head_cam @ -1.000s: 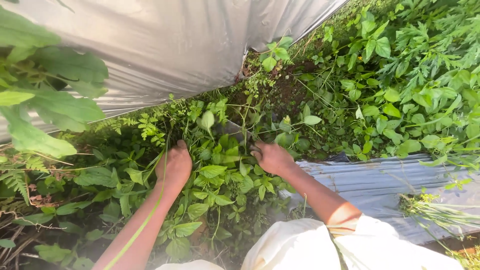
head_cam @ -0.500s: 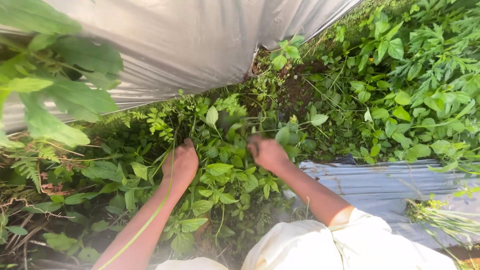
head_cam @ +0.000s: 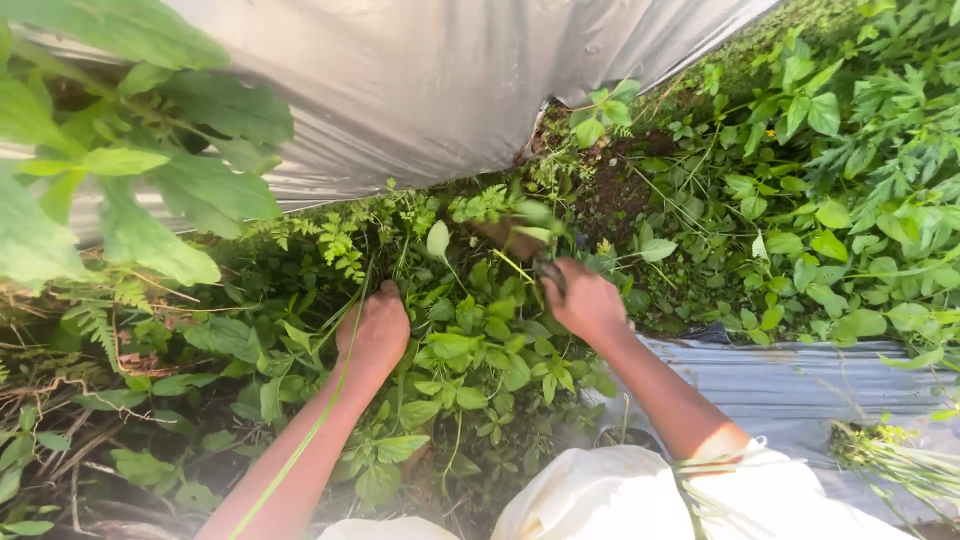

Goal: The person uses a small hand hoe to loosen soil and remove weeds from a garden bed covered with black plastic mulch. They pull the uprooted weeds by hand and place them on the plastic sheeting, working along the edge of the bed.

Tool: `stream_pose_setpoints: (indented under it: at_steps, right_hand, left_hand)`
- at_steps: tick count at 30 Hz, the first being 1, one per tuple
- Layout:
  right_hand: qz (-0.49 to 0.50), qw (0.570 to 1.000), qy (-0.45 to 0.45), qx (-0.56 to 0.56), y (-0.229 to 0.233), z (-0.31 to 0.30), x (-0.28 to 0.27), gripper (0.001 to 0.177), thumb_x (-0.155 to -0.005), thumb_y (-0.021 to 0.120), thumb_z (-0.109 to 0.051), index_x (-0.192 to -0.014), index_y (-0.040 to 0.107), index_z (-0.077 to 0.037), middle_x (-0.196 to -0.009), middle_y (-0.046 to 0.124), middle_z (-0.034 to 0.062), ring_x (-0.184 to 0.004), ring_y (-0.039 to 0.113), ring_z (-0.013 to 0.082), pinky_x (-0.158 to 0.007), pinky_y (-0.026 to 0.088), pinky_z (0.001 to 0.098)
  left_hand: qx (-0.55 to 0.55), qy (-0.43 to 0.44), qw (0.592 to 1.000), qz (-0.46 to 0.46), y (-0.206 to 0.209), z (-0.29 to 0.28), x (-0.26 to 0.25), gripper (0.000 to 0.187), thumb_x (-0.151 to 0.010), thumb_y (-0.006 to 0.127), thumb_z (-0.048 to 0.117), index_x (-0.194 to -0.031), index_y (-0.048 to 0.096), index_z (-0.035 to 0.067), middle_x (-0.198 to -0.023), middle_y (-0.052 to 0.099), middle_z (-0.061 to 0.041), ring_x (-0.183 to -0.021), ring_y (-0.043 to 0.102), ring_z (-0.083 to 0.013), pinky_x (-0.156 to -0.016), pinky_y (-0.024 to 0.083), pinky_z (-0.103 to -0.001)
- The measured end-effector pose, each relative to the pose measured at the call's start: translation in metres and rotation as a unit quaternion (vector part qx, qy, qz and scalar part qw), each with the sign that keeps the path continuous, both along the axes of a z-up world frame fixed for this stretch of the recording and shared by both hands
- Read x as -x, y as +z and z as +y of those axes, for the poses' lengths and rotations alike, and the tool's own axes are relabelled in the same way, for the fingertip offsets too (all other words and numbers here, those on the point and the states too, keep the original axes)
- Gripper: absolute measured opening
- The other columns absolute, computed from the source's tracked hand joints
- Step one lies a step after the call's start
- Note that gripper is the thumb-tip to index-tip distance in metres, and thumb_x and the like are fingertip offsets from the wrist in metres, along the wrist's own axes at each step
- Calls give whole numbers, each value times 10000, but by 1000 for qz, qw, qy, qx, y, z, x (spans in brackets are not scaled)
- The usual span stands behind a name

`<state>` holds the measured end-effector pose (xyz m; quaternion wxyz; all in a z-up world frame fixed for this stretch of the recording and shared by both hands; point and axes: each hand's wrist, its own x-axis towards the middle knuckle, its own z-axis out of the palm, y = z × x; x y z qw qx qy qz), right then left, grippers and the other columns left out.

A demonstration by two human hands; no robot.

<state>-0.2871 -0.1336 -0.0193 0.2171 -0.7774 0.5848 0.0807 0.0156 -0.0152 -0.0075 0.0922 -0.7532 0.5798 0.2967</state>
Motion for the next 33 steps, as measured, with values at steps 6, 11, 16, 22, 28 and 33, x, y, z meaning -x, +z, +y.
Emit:
stream_pose_setpoints:
  at_steps: [6, 11, 16, 22, 28, 33]
  right_hand:
    - [39, 980, 170, 90, -54, -21, 42, 343, -979, 598, -406, -1242, 556, -189, -958, 736, 117, -809, 770, 370, -725, 623, 548]
    - [-35, 965, 221, 140, -7, -16, -8, 322, -1046, 545, -406, -1175, 614, -119, -905, 730, 160, -715, 761, 355, -627, 623, 482]
    - [-34, 956, 246, 158, -26, -25, -26, 372, -1097, 464, -374, -1285, 620, -94, -1073, 705, 176, -859, 766, 332, -719, 634, 453]
    - [43, 970, 226, 74, -9, -12, -46, 448, -1103, 363, -521, -1261, 572, -157, -1019, 725, 176, -802, 777, 341, -750, 628, 495]
    - [49, 954, 291, 61, -3, -21, -58, 417, -1133, 370, -444, -1259, 575, -103, -903, 709, 179, -711, 758, 336, -647, 618, 483]
    - [53, 959, 278, -8, -7, -13, -65, 390, -1112, 434, -427, -1167, 613, -85, -812, 721, 185, -642, 737, 328, -580, 600, 482]
  left_hand:
    - [-5, -11, 1000, 8, -3, -4, 11, 454, -1015, 338, 49, -1414, 515, -77, -1011, 751, -221, -862, 780, -304, -634, 668, -431]
    - [-3, -29, 1000, -5, -18, 1, 15, 449, -1010, 340, 58, -1394, 532, -71, -992, 755, -204, -848, 782, -304, -631, 656, -449]
    - [3, -16, 1000, -2, -6, 7, 14, 438, -1013, 348, 53, -1382, 545, -75, -984, 758, -208, -843, 783, -324, -644, 647, -471]
    - [-49, 16, 997, 51, -6, 27, 22, 482, -999, 327, 31, -1433, 510, -73, -1050, 764, -219, -930, 783, -335, -712, 636, -491]
    - [-11, -38, 999, -29, -13, 28, 22, 457, -986, 364, 65, -1372, 596, -12, -977, 781, -136, -855, 791, -268, -659, 627, -414]
    - [42, -46, 997, -44, -43, 44, 26, 412, -953, 409, 70, -1281, 646, -10, -857, 771, -127, -777, 785, -286, -596, 593, -430]
